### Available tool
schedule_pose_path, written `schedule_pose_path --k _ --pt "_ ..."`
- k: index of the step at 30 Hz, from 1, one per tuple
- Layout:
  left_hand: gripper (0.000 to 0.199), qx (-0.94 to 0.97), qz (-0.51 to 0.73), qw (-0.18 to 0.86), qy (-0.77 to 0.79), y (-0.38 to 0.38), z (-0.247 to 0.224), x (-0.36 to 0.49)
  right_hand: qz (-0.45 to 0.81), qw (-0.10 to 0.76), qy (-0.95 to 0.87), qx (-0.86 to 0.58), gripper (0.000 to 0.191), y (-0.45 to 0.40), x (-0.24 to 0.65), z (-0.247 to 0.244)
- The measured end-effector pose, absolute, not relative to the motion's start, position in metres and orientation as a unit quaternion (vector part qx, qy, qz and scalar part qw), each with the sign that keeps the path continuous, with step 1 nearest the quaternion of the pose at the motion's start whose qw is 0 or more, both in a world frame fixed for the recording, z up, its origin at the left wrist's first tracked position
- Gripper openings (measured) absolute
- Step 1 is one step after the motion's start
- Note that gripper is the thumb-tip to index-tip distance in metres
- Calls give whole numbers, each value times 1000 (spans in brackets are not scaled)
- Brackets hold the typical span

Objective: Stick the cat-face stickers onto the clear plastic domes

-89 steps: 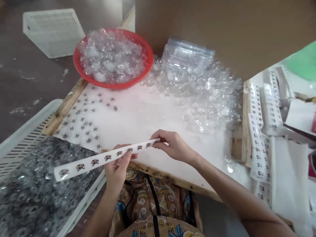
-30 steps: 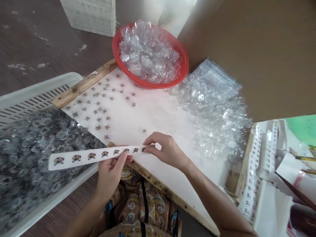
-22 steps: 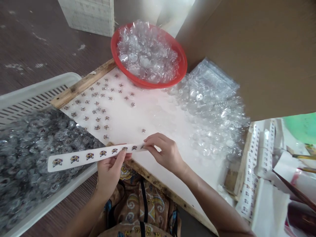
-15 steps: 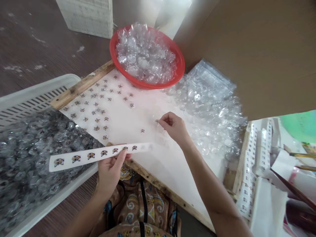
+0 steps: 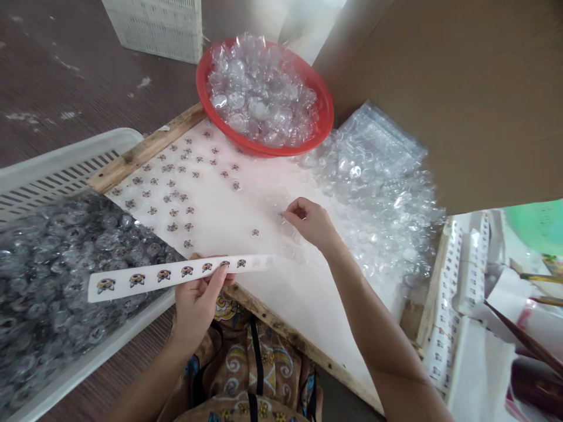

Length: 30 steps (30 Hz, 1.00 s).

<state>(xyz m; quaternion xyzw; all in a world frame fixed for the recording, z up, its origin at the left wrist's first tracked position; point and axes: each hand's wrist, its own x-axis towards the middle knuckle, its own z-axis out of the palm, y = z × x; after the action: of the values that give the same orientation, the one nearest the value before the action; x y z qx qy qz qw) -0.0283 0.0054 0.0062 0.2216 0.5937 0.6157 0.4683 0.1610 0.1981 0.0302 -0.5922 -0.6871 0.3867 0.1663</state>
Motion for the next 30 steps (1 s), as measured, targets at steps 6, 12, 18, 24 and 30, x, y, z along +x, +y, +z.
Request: schedule_pose_path --k 6,12,18,24,30 --pt "19 222 618 463 595 6 7 -28 387 150 -690 -594 14 198 159 28" --pt "17 216 620 470 590 6 7 -28 369 131 -688 -611 9 199 157 27" --pt "19 219 618 468 592 4 5 -28 271 153 -759 -571 6 187 136 14" --pt "23 218 618 461 598 8 11 -27 282 173 -779 -533 17 176 117 11" --pt "28 216 607 456 614 10 14 -27 347 196 -814 -422 3 150 123 38"
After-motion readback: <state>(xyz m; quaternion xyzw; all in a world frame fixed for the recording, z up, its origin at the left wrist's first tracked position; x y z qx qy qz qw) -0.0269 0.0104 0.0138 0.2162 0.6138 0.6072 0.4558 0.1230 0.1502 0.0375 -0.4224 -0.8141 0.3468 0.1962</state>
